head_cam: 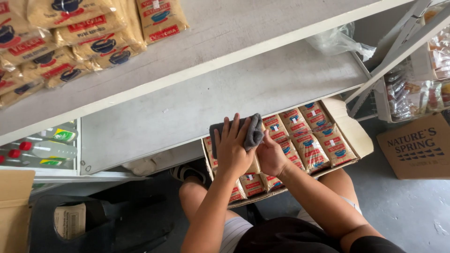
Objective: Cleaning bags of sugar with a cloth and placing them on a shelf.
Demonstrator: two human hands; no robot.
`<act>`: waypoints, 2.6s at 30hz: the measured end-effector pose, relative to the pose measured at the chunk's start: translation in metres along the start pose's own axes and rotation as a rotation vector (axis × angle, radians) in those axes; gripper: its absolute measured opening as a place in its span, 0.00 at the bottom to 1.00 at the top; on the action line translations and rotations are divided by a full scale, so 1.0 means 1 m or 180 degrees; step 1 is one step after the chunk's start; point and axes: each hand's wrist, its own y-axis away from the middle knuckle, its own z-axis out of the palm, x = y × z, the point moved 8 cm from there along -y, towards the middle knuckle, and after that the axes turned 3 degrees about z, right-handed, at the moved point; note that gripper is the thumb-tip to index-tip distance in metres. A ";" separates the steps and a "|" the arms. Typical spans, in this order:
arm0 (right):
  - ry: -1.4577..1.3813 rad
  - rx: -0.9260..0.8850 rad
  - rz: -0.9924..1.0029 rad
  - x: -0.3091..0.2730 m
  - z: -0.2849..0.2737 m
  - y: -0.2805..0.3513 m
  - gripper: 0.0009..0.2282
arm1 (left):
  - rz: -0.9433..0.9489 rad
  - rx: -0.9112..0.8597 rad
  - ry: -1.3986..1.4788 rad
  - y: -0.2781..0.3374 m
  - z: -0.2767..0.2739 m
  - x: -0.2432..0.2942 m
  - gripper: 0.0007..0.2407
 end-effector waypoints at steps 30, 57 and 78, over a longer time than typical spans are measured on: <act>-0.0095 -0.0313 -0.0699 -0.062 0.050 -0.004 0.54 | 0.0261 0.0049 0.1496 0.091 -0.036 0.021 0.20; 0.1910 -0.0368 -0.1387 -0.008 0.106 0.000 0.31 | 0.0222 0.0794 0.0352 0.001 -0.078 0.040 0.24; -0.0302 -0.1049 -0.0680 -0.033 0.028 -0.051 0.22 | 0.0635 -0.0061 0.1766 0.079 -0.032 0.059 0.25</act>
